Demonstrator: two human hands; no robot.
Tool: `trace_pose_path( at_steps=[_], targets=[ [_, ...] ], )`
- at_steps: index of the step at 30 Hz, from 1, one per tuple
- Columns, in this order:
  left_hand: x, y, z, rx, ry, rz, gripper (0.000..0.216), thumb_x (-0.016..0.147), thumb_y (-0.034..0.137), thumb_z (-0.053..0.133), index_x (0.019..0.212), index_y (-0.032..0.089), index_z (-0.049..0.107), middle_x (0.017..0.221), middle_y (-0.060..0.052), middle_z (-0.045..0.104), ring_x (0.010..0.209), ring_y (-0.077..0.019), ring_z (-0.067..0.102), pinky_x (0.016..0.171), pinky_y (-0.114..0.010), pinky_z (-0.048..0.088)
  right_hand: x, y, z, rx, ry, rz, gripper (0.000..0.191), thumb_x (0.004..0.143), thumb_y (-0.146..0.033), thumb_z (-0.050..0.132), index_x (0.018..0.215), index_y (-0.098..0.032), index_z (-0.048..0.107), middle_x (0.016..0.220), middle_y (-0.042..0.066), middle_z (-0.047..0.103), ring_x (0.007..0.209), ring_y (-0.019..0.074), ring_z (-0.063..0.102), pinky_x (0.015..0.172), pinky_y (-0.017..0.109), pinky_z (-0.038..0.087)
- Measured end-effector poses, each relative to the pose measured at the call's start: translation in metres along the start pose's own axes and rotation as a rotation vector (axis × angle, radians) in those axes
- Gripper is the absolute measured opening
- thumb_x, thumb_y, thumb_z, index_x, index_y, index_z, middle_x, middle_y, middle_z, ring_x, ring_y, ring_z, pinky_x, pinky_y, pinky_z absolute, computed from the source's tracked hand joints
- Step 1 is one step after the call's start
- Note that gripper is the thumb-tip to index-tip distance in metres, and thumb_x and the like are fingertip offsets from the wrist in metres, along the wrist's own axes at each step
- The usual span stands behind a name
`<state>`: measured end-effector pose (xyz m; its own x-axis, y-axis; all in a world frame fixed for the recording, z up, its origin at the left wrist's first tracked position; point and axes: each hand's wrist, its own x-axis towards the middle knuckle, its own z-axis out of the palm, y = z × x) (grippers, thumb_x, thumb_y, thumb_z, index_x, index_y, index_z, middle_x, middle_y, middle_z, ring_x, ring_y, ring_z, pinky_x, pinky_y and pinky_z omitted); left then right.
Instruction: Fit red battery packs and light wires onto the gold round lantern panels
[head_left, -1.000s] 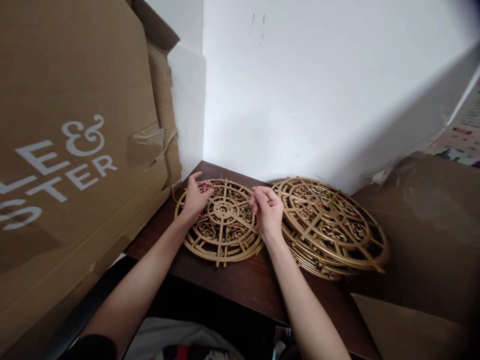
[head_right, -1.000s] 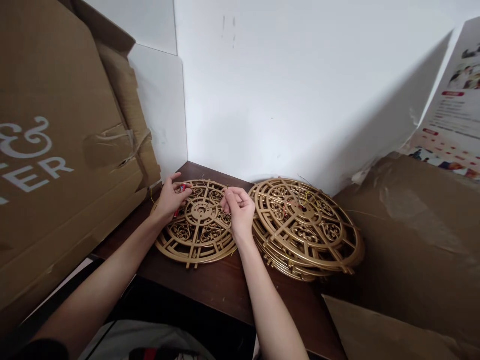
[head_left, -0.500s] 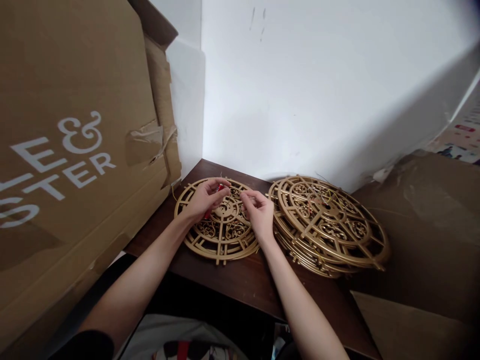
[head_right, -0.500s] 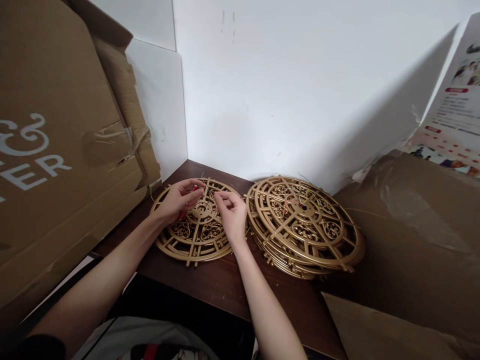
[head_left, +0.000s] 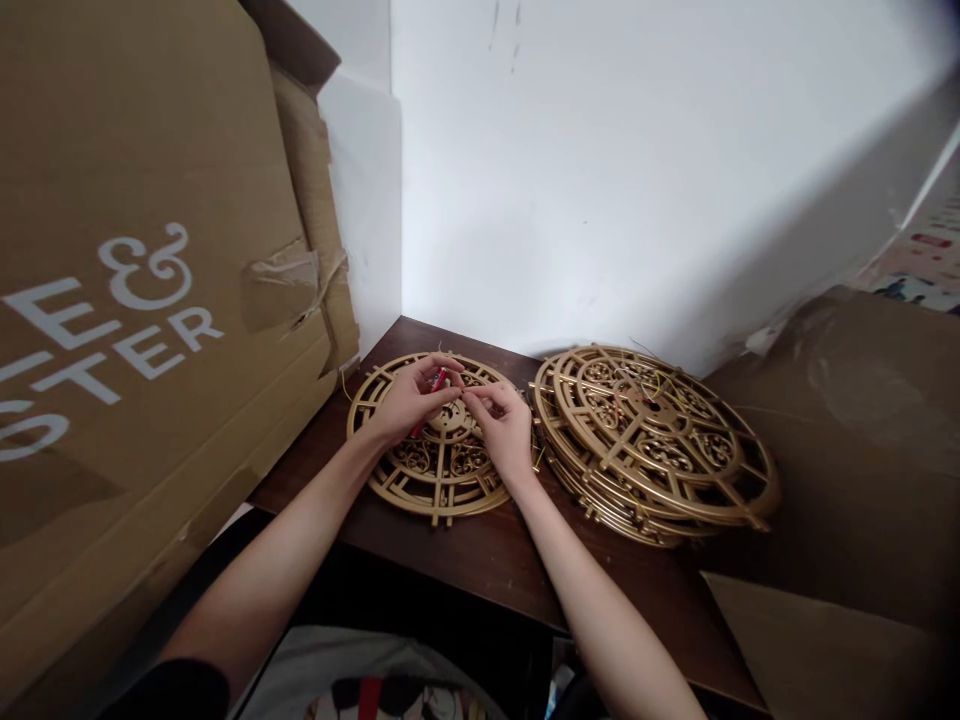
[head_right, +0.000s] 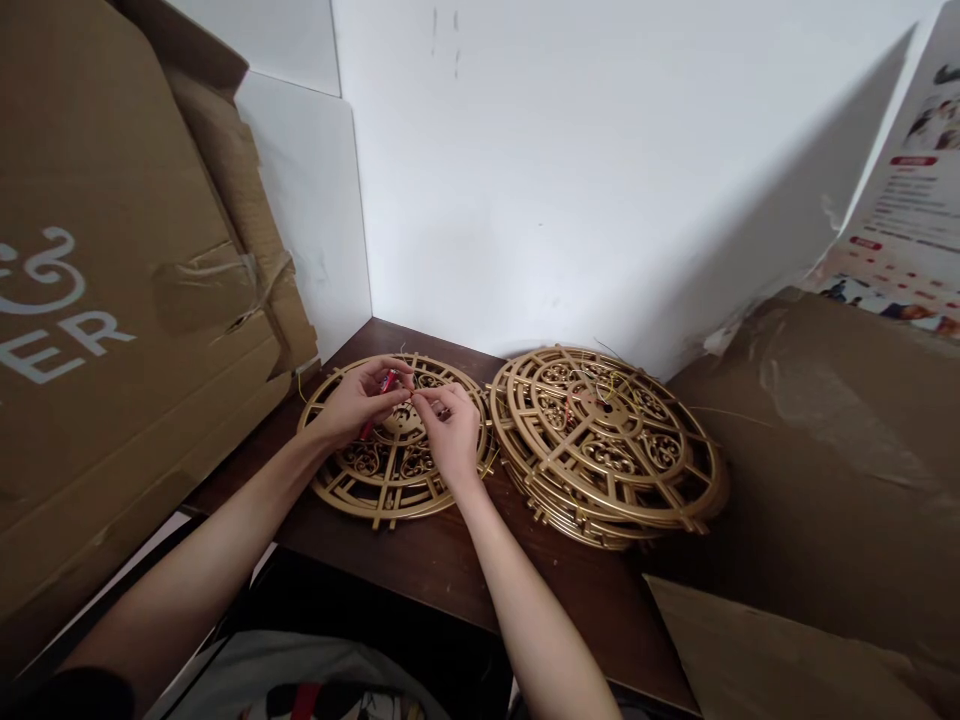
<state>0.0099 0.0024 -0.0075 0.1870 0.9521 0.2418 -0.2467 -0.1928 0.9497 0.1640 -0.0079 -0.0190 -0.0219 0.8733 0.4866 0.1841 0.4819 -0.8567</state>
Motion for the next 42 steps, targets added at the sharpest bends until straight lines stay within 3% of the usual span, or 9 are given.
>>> trace_pose_path(
  at_steps=[11, 20, 25, 29, 42],
  targets=[
    [0.0004, 0.0007, 0.0010, 0.030, 0.015, 0.030, 0.033, 0.070, 0.023, 0.077, 0.098, 0.016, 0.061, 0.079, 0.001, 0.057, 0.045, -0.0009, 0.036, 0.036, -0.016, 0.024, -0.0016, -0.0033, 0.0000, -0.037, 0.035, -0.010, 0.012, 0.081, -0.027, 0.064, 0.083, -0.018, 0.072, 0.074, 0.000, 0.060, 0.061, 0.0108, 0.049, 0.061, 0.025, 0.040],
    [0.0004, -0.0006, 0.0006, 0.061, 0.006, 0.054, 0.032, 0.071, 0.023, 0.077, 0.099, 0.016, 0.061, 0.080, 0.001, 0.056, 0.050, -0.0025, 0.040, 0.038, -0.016, 0.026, -0.0031, -0.0003, 0.0023, 0.038, 0.076, 0.081, 0.017, 0.080, -0.034, 0.065, 0.081, -0.018, 0.071, 0.073, 0.001, 0.062, 0.060, 0.0118, 0.051, 0.056, 0.025, 0.041],
    [0.0004, -0.0014, 0.0015, 0.116, 0.017, 0.104, 0.031, 0.071, 0.023, 0.077, 0.097, 0.016, 0.061, 0.079, 0.000, 0.059, 0.053, -0.0038, 0.042, 0.041, -0.016, 0.029, -0.0025, -0.0006, 0.0045, 0.229, 0.056, 0.216, 0.022, 0.077, -0.037, 0.067, 0.083, -0.016, 0.069, 0.057, -0.003, 0.056, 0.049, 0.0100, 0.046, 0.047, 0.024, 0.037],
    [-0.0006, 0.0005, 0.0032, 0.143, 0.001, 0.120, 0.032, 0.071, 0.023, 0.077, 0.098, 0.016, 0.061, 0.079, -0.001, 0.060, 0.055, -0.0048, 0.044, 0.044, -0.017, 0.031, -0.0001, -0.0015, 0.0042, 0.369, 0.083, 0.276, 0.021, 0.072, -0.035, 0.070, 0.081, -0.016, 0.069, 0.054, -0.004, 0.056, 0.051, 0.0102, 0.049, 0.051, 0.024, 0.039],
    [-0.0032, 0.0039, 0.0072, 0.015, -0.029, 0.010, 0.045, 0.078, 0.035, 0.070, 0.117, 0.018, 0.054, 0.080, -0.001, 0.060, 0.048, -0.0029, 0.037, 0.039, -0.016, 0.022, 0.0032, -0.0073, 0.0016, 0.427, 0.105, 0.273, 0.020, 0.070, -0.034, 0.072, 0.079, -0.017, 0.070, 0.057, -0.004, 0.059, 0.050, 0.0087, 0.045, 0.049, 0.023, 0.037]
  ],
)
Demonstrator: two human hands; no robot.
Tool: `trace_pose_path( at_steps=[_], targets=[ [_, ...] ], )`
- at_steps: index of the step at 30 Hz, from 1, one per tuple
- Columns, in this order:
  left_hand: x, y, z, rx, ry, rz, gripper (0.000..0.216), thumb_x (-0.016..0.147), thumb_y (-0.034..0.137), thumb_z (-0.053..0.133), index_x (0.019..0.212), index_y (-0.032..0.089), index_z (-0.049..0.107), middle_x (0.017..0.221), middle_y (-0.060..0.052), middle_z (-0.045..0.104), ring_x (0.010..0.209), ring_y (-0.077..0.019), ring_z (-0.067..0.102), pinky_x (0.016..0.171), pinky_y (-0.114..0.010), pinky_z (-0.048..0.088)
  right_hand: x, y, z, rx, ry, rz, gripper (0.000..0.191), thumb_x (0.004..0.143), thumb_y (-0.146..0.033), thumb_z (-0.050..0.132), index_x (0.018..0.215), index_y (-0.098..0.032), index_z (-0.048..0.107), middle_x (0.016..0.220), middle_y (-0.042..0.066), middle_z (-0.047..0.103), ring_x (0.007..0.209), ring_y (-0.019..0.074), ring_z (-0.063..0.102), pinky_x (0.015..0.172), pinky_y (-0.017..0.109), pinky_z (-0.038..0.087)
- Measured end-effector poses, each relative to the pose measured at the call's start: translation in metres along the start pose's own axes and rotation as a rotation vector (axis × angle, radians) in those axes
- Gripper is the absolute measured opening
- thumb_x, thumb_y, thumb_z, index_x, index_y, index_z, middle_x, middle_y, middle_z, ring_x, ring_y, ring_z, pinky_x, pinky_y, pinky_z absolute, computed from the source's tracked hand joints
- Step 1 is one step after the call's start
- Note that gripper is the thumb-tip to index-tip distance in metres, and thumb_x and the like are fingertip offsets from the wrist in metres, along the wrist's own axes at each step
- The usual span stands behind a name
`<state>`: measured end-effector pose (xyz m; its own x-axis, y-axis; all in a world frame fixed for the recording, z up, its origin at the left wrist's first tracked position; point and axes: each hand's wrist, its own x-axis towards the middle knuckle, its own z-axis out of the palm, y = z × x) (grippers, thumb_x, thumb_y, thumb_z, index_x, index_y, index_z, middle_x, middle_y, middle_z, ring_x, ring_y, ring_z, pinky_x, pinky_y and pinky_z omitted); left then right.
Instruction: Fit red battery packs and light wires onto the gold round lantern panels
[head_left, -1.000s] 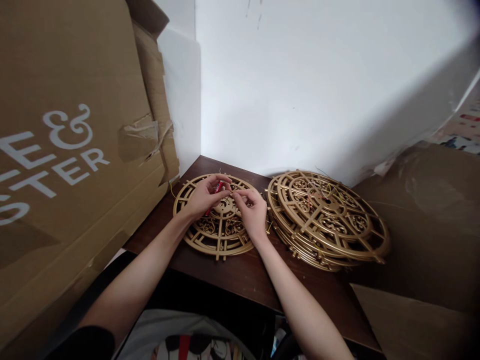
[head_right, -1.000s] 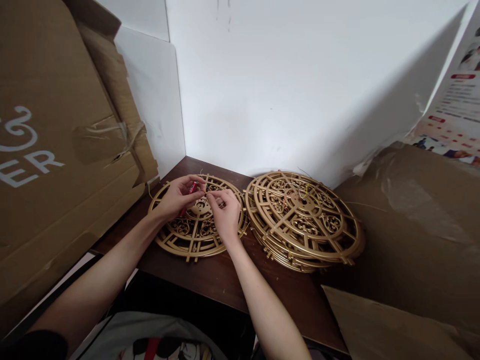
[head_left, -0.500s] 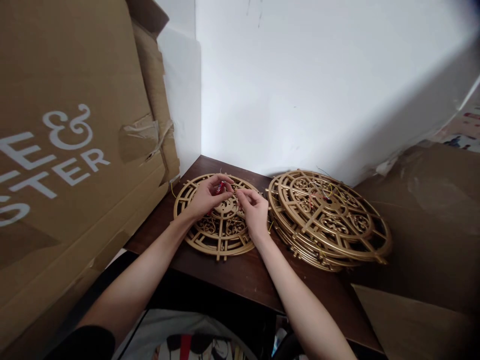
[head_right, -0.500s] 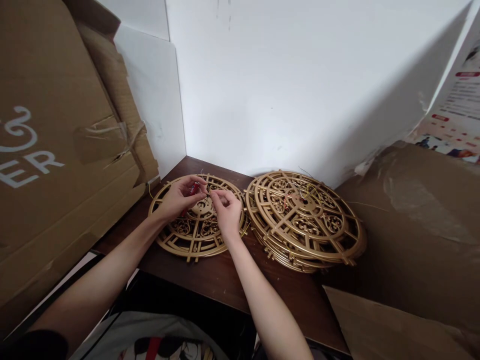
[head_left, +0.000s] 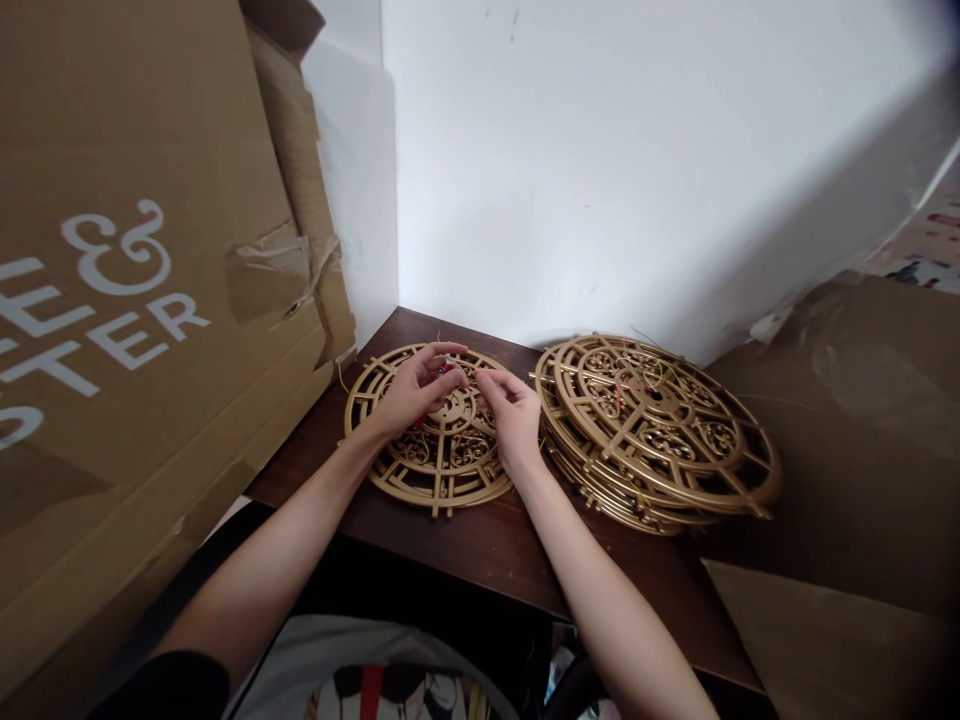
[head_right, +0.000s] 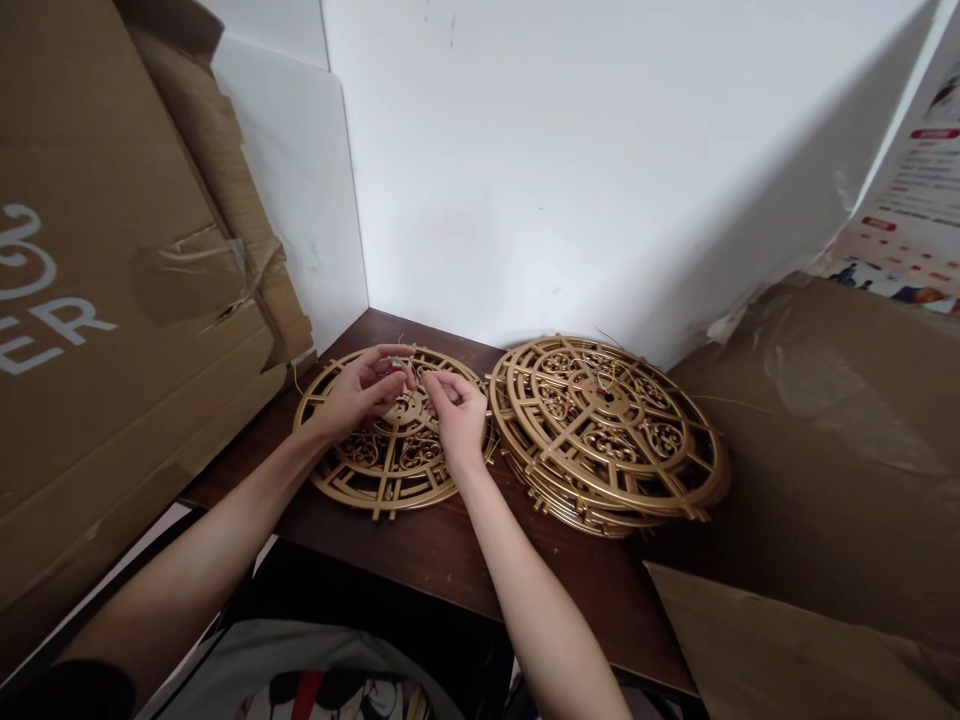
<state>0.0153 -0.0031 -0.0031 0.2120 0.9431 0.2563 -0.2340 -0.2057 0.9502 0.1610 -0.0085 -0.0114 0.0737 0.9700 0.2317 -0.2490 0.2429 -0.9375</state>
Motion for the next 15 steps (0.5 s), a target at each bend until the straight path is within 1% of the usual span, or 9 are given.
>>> trace_pose_path(
  at_steps=[4, 7, 10, 12, 14, 15],
  targets=[
    [0.0002, -0.0014, -0.0006, 0.026, -0.027, 0.008, 0.041, 0.082, 0.037, 0.065, 0.117, 0.019, 0.053, 0.076, 0.000, 0.060, 0.049, -0.0044, 0.038, 0.039, -0.016, 0.021, -0.0009, 0.0003, 0.0003, -0.059, -0.030, 0.016, 0.022, 0.070, -0.037, 0.070, 0.078, -0.017, 0.069, 0.056, -0.003, 0.059, 0.049, 0.0094, 0.045, 0.049, 0.024, 0.039],
    [-0.0002, -0.0009, 0.0004, 0.143, -0.040, 0.049, 0.041, 0.079, 0.036, 0.069, 0.113, 0.017, 0.055, 0.072, 0.001, 0.058, 0.050, -0.0046, 0.040, 0.042, -0.017, 0.027, -0.0010, 0.0009, 0.0005, -0.084, -0.027, 0.022, 0.024, 0.070, -0.039, 0.070, 0.078, -0.016, 0.070, 0.055, -0.003, 0.058, 0.049, 0.0095, 0.045, 0.049, 0.024, 0.040],
    [-0.0006, -0.0010, 0.0010, 0.241, -0.095, 0.085, 0.051, 0.070, 0.033, 0.078, 0.113, 0.016, 0.056, 0.068, 0.003, 0.053, 0.056, -0.0067, 0.045, 0.050, -0.019, 0.033, -0.0005, 0.0013, 0.0006, -0.084, -0.035, 0.020, 0.025, 0.069, -0.039, 0.071, 0.078, -0.016, 0.070, 0.057, -0.003, 0.059, 0.050, 0.0095, 0.047, 0.049, 0.023, 0.040],
    [-0.0008, -0.0026, 0.0007, 0.284, -0.136, 0.084, 0.063, 0.064, 0.032, 0.082, 0.119, 0.017, 0.053, 0.066, 0.005, 0.051, 0.057, -0.0079, 0.045, 0.051, -0.019, 0.034, -0.0005, 0.0009, 0.0010, -0.083, -0.049, 0.030, 0.024, 0.070, -0.039, 0.070, 0.078, -0.016, 0.069, 0.057, -0.002, 0.060, 0.050, 0.0097, 0.048, 0.049, 0.023, 0.041],
    [-0.0009, -0.0054, 0.0004, 0.334, -0.146, 0.086, 0.071, 0.063, 0.030, 0.082, 0.125, 0.018, 0.049, 0.067, 0.006, 0.050, 0.058, -0.0085, 0.045, 0.051, -0.020, 0.034, -0.0015, -0.0008, 0.0016, -0.066, -0.070, 0.034, 0.023, 0.072, -0.039, 0.069, 0.078, -0.016, 0.069, 0.057, -0.002, 0.060, 0.050, 0.0104, 0.050, 0.049, 0.023, 0.042],
    [-0.0009, -0.0070, 0.0004, 0.361, -0.142, 0.095, 0.071, 0.064, 0.029, 0.081, 0.126, 0.018, 0.049, 0.068, 0.005, 0.050, 0.059, -0.0087, 0.044, 0.052, -0.020, 0.034, -0.0025, -0.0023, 0.0020, -0.058, -0.084, 0.024, 0.023, 0.073, -0.039, 0.069, 0.078, -0.017, 0.069, 0.058, -0.002, 0.061, 0.051, 0.0110, 0.053, 0.050, 0.024, 0.043]
  ],
)
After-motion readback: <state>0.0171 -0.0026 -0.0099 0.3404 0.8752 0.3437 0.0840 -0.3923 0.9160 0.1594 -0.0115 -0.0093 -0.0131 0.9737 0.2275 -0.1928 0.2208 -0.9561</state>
